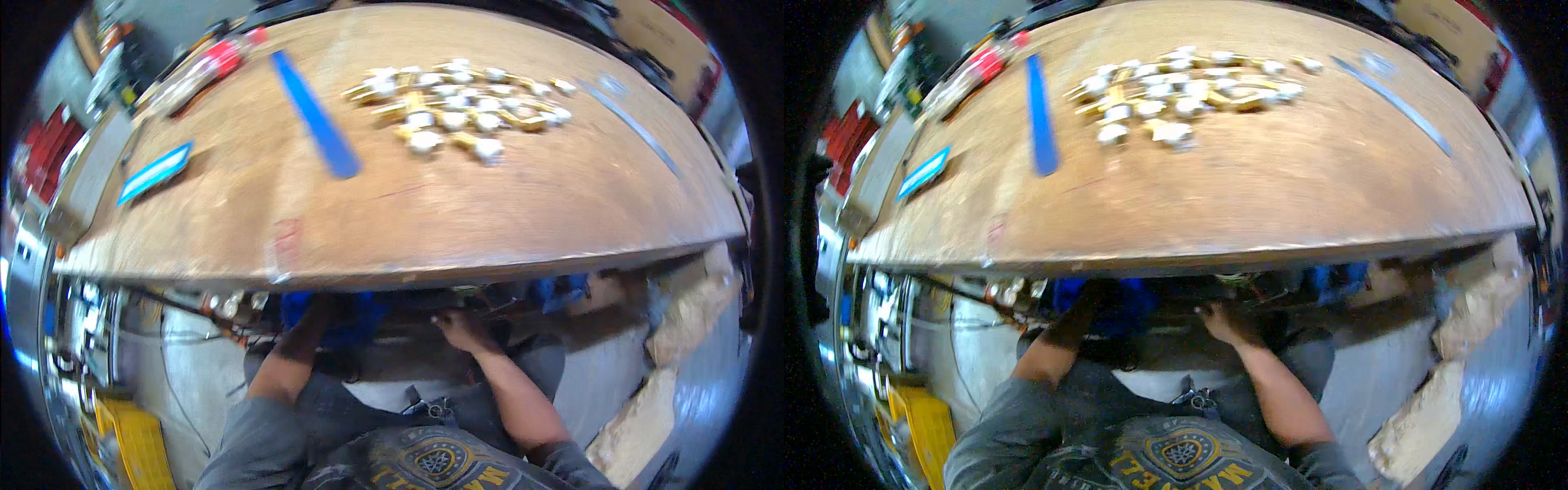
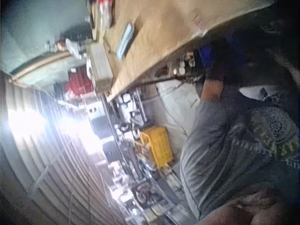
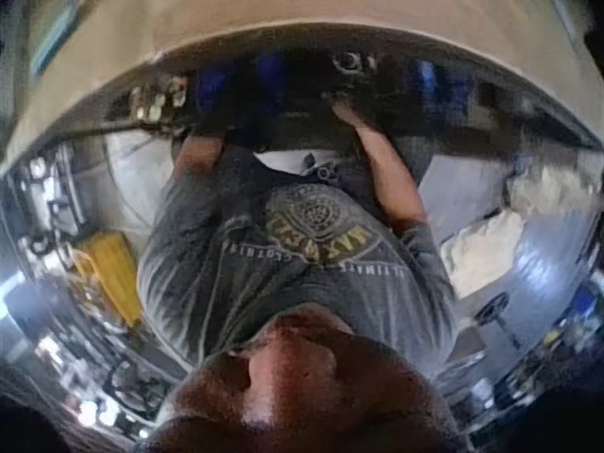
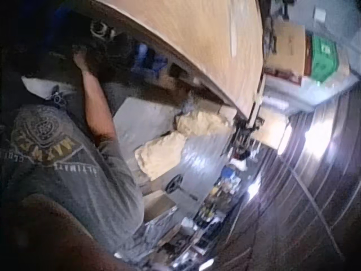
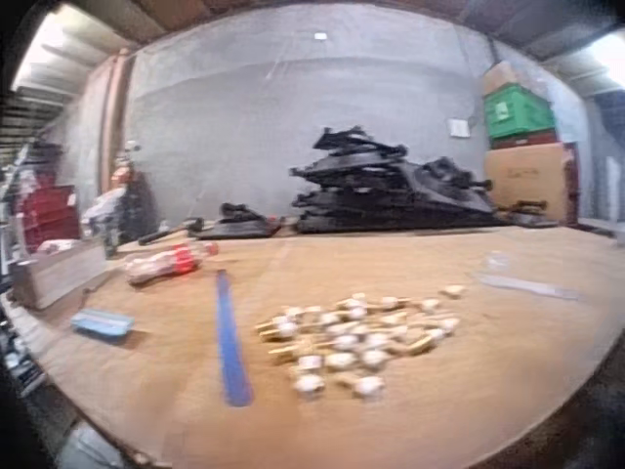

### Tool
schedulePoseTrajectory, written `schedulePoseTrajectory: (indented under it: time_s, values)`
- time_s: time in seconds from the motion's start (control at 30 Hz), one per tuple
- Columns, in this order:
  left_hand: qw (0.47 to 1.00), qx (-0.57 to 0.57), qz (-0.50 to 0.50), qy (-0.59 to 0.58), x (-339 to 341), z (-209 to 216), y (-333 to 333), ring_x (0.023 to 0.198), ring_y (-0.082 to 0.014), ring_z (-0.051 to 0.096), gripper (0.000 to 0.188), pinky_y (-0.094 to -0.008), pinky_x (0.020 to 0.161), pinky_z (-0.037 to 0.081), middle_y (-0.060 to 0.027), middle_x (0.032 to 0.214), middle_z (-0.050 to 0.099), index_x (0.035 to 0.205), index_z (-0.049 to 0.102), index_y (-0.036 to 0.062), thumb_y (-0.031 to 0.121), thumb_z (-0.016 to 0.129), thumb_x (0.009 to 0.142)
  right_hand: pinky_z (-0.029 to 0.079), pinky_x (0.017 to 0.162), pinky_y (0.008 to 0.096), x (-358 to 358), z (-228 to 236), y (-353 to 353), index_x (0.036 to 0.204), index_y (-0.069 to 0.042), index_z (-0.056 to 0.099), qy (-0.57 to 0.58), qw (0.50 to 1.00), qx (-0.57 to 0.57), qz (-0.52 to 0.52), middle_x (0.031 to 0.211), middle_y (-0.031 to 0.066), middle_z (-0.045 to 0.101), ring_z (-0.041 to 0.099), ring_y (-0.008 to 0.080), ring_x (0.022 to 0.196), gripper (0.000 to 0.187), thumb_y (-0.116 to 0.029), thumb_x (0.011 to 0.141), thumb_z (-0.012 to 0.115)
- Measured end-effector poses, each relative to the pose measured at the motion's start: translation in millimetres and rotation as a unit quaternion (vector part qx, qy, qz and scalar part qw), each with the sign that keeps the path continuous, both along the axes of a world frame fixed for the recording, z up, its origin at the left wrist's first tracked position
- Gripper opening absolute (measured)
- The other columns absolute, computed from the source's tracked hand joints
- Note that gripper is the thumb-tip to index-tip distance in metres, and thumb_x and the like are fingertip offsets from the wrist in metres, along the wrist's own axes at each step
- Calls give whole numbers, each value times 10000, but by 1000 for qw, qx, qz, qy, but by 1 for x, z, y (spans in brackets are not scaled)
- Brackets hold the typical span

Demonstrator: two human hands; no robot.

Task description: The person sits under a workbench and wraps white tape around small brass fittings one at a time. They pick each fitting from a pile on the table, wrap it with tape, and place it back on the table. The process is repeated throughout the clip.

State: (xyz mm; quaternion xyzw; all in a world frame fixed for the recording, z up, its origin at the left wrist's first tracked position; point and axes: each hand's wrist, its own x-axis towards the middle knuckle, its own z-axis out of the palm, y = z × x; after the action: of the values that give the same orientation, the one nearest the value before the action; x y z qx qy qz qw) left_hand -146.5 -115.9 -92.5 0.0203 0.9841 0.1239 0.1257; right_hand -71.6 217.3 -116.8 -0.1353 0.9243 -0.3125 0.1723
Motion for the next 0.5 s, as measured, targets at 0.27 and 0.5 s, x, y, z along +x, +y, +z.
schedulePoseTrajectory:
  time_s: [0.27, 0.5]
  values:
    - [988, 113, -32, 102, -67, 18, 64, 1118, -390, 568, 489, -465, 963, 445, -206, 1197, 610, 1231, 607, 82, 449, 572, 910, 472, 881, 445, -19, -22, 4, 1029, -44, 667, -125, 988, -94, -14, 1015, 167, 669, 616, 331, 972, 224, -168, 924, 514]
    - [963, 214, -99, 127, -60, 69, 167, 1143, -389, 549, 503, -465, 980, 429, -207, 1224, 593, 1248, 594, 79, 455, 566, 915, 476, 848, 465, -1, -2, 16, 1129, -36, 621, 51, 995, -75, -39, 1068, 202, 647, 605, 364, 1029, 255, -162, 942, 501]
